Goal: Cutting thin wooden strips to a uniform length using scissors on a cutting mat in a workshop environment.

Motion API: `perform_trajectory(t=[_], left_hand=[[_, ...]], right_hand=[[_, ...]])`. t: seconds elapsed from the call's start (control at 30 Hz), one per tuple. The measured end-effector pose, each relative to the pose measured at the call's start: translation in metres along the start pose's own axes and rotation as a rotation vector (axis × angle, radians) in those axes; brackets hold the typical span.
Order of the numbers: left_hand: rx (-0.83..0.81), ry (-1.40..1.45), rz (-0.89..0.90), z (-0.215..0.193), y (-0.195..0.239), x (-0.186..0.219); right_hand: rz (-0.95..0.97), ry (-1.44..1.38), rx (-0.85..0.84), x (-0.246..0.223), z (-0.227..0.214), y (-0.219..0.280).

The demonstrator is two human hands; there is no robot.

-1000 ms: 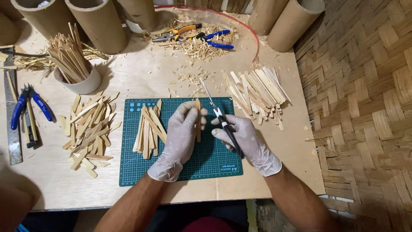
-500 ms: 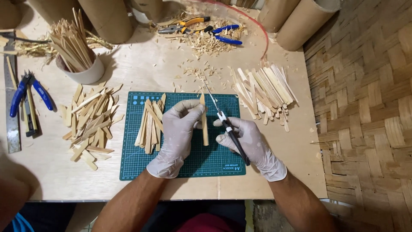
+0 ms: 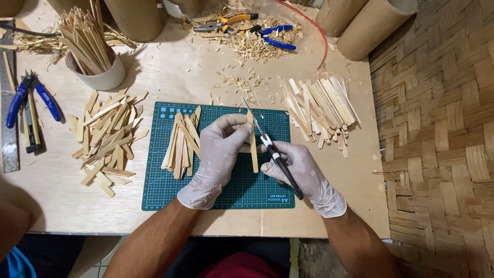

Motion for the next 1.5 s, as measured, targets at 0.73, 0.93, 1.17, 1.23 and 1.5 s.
perform_trajectory(t=[0.73, 0.93, 1.17, 1.23, 1.5], left_hand=[[-0.042, 0.005, 0.008, -0.006, -0.010, -0.014], [-0.043, 0.013, 0.026, -0.006, -0.010, -0.015], [-0.093, 0.018, 0.011, -0.001, -0.009, -0.022], [-0.096, 0.020, 0.008, -0.002, -0.008, -0.021], [-0.099, 0.039, -0.017, -0.001, -0.004, -0.012]], right_hand=[[0.006, 0.025, 0.031, 0.004, -0.008, -0.004], [0.005, 0.036, 0.029, 0.001, -0.008, -0.002], [-0.030, 0.021, 0.012, -0.005, -0.006, -0.004], [-0.024, 0.011, 0.003, -0.007, -0.004, -0.004], [-0.001, 0.017, 0.009, 0.005, -0.007, -0.001]])
Point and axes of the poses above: each hand's wrist, its own y-axis away from the middle knuckle, its own z-axis out of the palm, x = y × z, the point moved 2 cm from there along -y, towards the middle knuckle, and after that the axes turned 15 degrees about -y, right-handed, at the moved point
